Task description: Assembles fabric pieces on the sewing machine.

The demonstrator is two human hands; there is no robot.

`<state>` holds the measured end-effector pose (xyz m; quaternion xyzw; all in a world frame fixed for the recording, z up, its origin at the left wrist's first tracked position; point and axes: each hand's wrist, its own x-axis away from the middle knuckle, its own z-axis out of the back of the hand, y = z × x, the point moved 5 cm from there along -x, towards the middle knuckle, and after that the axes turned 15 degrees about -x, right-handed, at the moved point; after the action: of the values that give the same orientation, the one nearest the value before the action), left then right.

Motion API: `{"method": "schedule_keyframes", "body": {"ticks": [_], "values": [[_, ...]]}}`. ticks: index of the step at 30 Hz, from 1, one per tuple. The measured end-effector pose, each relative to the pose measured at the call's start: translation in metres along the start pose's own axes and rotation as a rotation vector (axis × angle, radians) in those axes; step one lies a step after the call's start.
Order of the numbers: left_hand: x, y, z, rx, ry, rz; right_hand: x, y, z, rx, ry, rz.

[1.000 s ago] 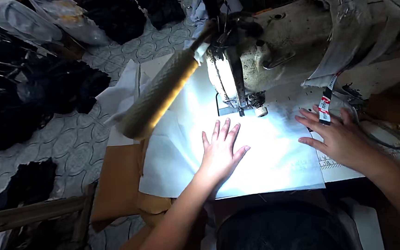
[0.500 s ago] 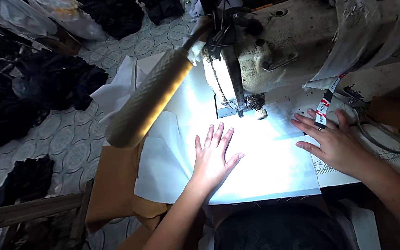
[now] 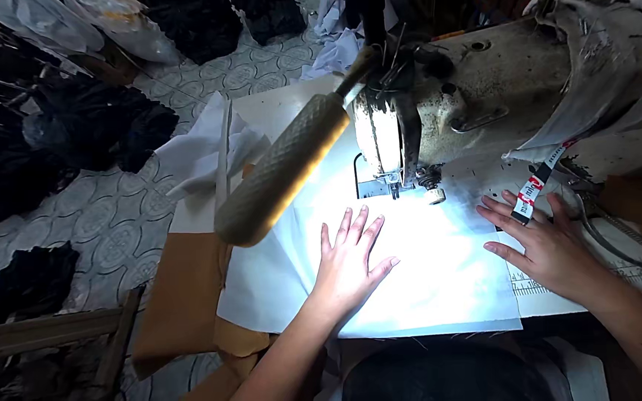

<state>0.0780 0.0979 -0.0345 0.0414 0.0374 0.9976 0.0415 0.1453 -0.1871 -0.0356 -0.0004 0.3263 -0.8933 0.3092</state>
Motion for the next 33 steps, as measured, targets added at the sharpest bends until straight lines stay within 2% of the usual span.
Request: {"method": "schedule_keyframes", "body": {"ticks": [13, 15, 17, 19, 20, 22, 25, 28, 30, 32, 33], "values": [[-0.007, -0.004, 0.001, 0.001, -0.02, 0.002, -0.001, 0.001, -0.002, 0.002, -0.004, 0.013], [-0.005, -0.005, 0.001, -0.007, -0.007, 0.002, 0.001, -0.003, 0.002, 0.019, 0.067, 0.06], [0.0, -0.001, 0.003, -0.025, 0.079, -0.042, 0.011, -0.005, 0.023, 0.062, 0.232, 0.095], [0.008, 0.006, 0.006, -0.034, 0.163, -0.096, 0.026, 0.004, 0.058, 0.07, 0.412, 0.007], [0.012, 0.009, 0.007, -0.03, 0.184, -0.119, 0.036, 0.013, 0.075, 0.078, 0.473, -0.105], [0.019, 0.016, 0.008, -0.007, 0.201, -0.151, 0.053, 0.037, 0.098, 0.089, 0.498, -0.35], [0.022, 0.026, 0.007, 0.042, 0.224, -0.194, 0.062, 0.064, 0.1, 0.057, 0.486, -0.491], [0.025, 0.035, 0.01, 0.083, 0.26, -0.216, 0.063, 0.066, 0.099, -0.024, 0.535, -0.503], [0.03, 0.04, 0.014, 0.151, 0.296, -0.242, 0.065, 0.055, 0.103, -0.128, 0.625, -0.447], [0.033, 0.047, 0.02, 0.26, 0.313, -0.275, 0.059, 0.027, 0.103, -0.359, 0.694, -0.344], [0.034, 0.054, 0.024, 0.327, 0.311, -0.295, 0.053, 0.007, 0.096, -0.56, 0.676, -0.293]]}}
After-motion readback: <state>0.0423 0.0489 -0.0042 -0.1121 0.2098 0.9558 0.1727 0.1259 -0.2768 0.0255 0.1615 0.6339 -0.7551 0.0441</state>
